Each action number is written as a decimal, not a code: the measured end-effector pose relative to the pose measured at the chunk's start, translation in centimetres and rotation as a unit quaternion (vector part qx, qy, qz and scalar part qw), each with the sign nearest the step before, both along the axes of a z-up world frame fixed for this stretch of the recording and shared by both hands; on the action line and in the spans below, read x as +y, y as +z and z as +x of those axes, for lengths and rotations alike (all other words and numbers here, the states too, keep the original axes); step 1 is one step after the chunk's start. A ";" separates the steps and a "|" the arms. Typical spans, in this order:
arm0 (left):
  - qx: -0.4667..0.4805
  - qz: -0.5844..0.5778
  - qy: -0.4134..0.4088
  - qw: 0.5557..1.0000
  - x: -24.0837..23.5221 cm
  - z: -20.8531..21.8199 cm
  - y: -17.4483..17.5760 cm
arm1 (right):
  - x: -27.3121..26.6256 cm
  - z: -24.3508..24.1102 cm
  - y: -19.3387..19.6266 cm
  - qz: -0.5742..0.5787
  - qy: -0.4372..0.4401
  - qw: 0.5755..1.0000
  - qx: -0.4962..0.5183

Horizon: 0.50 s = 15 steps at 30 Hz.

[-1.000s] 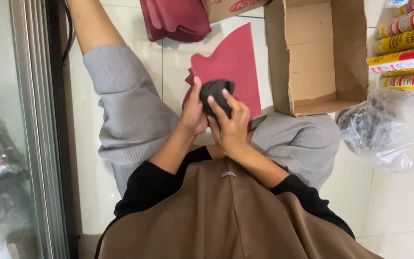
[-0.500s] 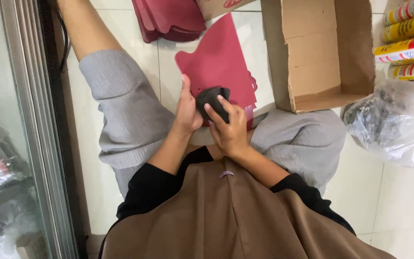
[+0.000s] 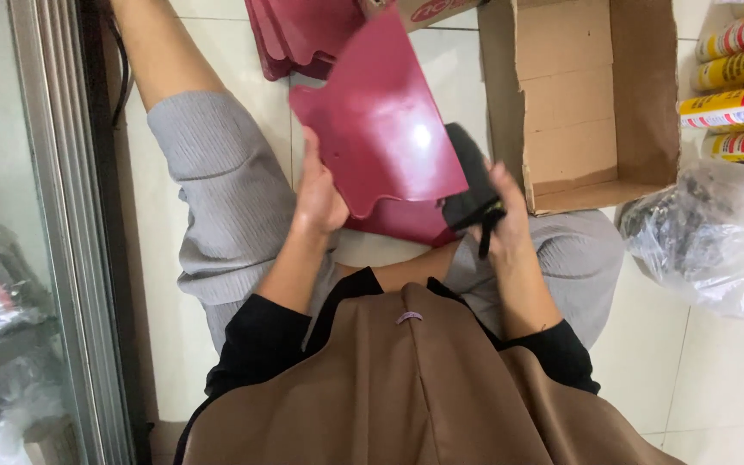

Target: Sorting small metal hooks and sanding the edges of pink foam decorative shapes while sitting on the floor.

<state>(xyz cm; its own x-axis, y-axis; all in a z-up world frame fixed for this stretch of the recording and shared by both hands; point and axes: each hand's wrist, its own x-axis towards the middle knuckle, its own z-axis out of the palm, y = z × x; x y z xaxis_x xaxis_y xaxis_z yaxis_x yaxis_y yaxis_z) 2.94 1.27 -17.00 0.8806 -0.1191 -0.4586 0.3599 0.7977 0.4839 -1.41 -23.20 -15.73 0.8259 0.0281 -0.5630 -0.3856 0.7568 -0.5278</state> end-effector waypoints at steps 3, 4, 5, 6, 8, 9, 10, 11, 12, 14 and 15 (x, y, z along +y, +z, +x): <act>-0.003 0.070 -0.043 0.997 -0.5 -0.1 -1.2 | 0.1 -0.3 1.9 -0.201 0.087 0.974 -0.063; -0.003 0.069 -0.045 0.997 -0.6 -0.4 -1.1 | 0.0 -0.4 1.7 -0.202 0.085 0.974 -0.062; 0.009 0.231 -0.060 0.971 -0.8 -0.4 -1.0 | -0.2 -0.2 1.6 -0.286 0.040 0.954 -0.080; 0.020 0.387 -0.072 0.919 -1.0 -0.5 -1.0 | -0.3 -0.1 1.4 -0.367 -0.005 0.925 -0.097; -0.047 0.351 -0.069 0.933 -1.8 -1.4 -1.0 | 0.4 -1.0 3.9 -0.481 -0.011 0.864 -0.149; -0.109 0.315 -0.065 0.940 -2.1 -2.1 -1.1 | 0.9 -1.5 5.2 -0.585 -0.016 0.787 -0.196; -0.108 0.315 -0.064 0.941 -2.4 -1.9 0.2 | 2.1 -1.8 6.0 -0.585 -0.014 0.787 -0.197; -0.100 0.158 -0.109 0.976 -2.8 -1.9 1.6 | 3.3 -2.3 6.8 -0.610 0.004 0.733 -0.301; -0.090 -0.003 -0.151 0.984 -3.1 -1.8 2.9 | 4.5 -2.8 7.7 -0.626 0.022 0.669 -0.401; -0.050 -0.052 -0.128 0.989 -2.3 -2.0 -5.9 | 5.4 -4.7 5.2 -0.658 0.130 0.609 -0.423; -0.011 -0.099 -0.104 0.990 -1.8 -1.8 -10.3 | 5.8 -5.4 3.9 -0.679 0.233 0.540 -0.439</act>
